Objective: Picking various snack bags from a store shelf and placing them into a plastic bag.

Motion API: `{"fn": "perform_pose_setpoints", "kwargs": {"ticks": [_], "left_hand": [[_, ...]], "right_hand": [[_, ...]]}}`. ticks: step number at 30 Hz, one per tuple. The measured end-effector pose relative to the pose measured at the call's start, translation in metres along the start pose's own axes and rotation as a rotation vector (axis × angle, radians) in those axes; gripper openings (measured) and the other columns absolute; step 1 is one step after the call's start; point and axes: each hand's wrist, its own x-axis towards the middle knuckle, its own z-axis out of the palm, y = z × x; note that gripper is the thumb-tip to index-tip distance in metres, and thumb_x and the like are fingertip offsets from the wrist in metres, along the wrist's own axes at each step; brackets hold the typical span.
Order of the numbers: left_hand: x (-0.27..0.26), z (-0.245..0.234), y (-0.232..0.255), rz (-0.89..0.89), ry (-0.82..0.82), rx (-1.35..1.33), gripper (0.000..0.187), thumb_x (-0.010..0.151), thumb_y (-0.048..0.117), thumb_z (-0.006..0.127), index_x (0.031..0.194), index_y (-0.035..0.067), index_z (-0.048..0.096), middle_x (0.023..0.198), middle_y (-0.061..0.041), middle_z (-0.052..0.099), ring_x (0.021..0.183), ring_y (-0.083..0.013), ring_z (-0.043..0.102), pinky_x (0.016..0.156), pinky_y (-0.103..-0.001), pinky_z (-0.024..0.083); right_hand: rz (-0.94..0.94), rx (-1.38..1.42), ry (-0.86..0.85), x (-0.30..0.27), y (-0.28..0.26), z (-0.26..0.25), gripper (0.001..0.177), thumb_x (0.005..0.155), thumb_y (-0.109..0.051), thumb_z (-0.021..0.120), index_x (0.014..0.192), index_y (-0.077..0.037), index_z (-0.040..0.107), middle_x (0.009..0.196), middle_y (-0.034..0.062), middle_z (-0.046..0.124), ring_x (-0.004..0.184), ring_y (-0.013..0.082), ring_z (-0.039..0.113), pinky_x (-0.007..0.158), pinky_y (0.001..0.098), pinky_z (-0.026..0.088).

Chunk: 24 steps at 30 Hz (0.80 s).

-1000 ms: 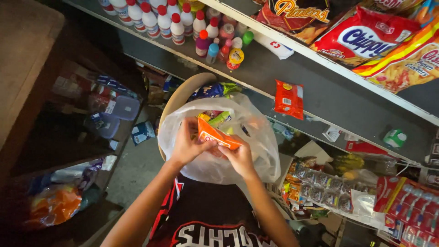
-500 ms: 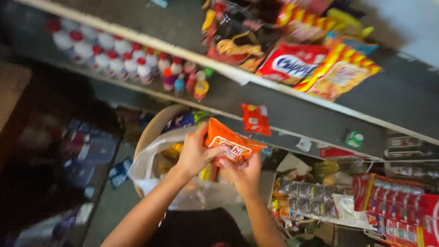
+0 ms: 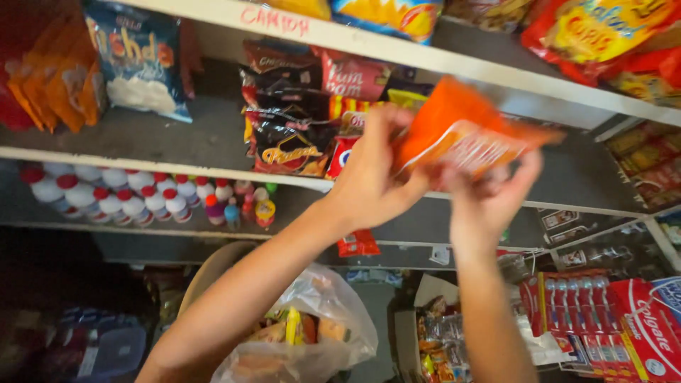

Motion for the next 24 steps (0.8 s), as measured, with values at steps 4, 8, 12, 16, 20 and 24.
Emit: {"fn": "perform_pose_setpoints", "kwargs": {"ticks": [4,8,12,16,20,24], "left_hand": [[0.077,0.025,0.007,0.059,-0.048,-0.033,0.056,0.090,0.011,0.071,0.132,0.003,0.035,0.119,-0.019,0.058,0.102,-0.0310,0.069,0.084,-0.036,0.059],[0.137,0.050,-0.009,0.301,0.025,0.109,0.057,0.086,0.003,0.069,0.133,0.002,0.037,0.130,-0.023,0.054,0.119,-0.0428,0.057,0.101,-0.043,0.053],[0.176,0.071,-0.033,0.403,0.115,0.299,0.066,0.082,-0.003,0.066,0.140,0.002,0.036,0.146,-0.028,0.041,0.135,-0.0509,0.046,0.114,-0.050,0.047],[0.194,0.082,-0.051,0.320,0.112,0.565,0.061,0.085,-0.006,0.066,0.139,0.002,0.038,0.160,-0.031,0.028,0.138,-0.0534,0.042,0.108,-0.046,0.048],[0.202,0.076,-0.056,0.365,0.081,0.869,0.056,0.080,-0.003,0.067,0.132,0.005,0.051,0.158,-0.028,0.028,0.144,-0.0502,0.036,0.109,-0.045,0.048],[0.202,0.074,-0.066,0.396,0.056,1.078,0.049,0.080,0.004,0.071,0.127,0.000,0.058,0.155,-0.025,0.033,0.140,-0.0439,0.041,0.110,-0.046,0.048]], "right_hand": [[-0.145,-0.051,0.074,0.071,-0.006,-0.013,0.089,0.105,-0.012,0.084,0.160,-0.013,0.014,0.156,0.0166,0.055,0.132,0.0213,0.056,0.111,0.0332,0.047],[-0.294,-0.173,0.103,0.141,0.013,-0.032,0.087,0.110,-0.022,0.082,0.162,-0.015,0.013,0.166,0.0140,0.039,0.136,0.0225,0.056,0.113,0.0337,0.048],[-0.402,-0.307,0.079,0.212,0.073,-0.062,0.069,0.115,-0.008,0.063,0.166,-0.017,0.017,0.166,0.0128,0.035,0.137,0.0211,0.051,0.121,0.0320,0.046],[-0.352,-0.297,0.041,0.238,0.094,-0.058,0.073,0.104,0.008,0.052,0.165,-0.015,0.018,0.158,0.0144,0.048,0.132,0.0208,0.056,0.119,0.0326,0.048],[-0.355,-0.597,0.063,0.236,0.078,-0.039,0.076,0.094,0.015,0.063,0.158,-0.013,0.032,0.140,0.0138,0.056,0.123,0.0220,0.059,0.105,0.0336,0.052],[-0.441,-0.837,0.166,0.220,0.062,-0.024,0.066,0.089,0.012,0.072,0.148,-0.010,0.050,0.128,0.0161,0.057,0.110,0.0269,0.062,0.095,0.0346,0.054]]}}
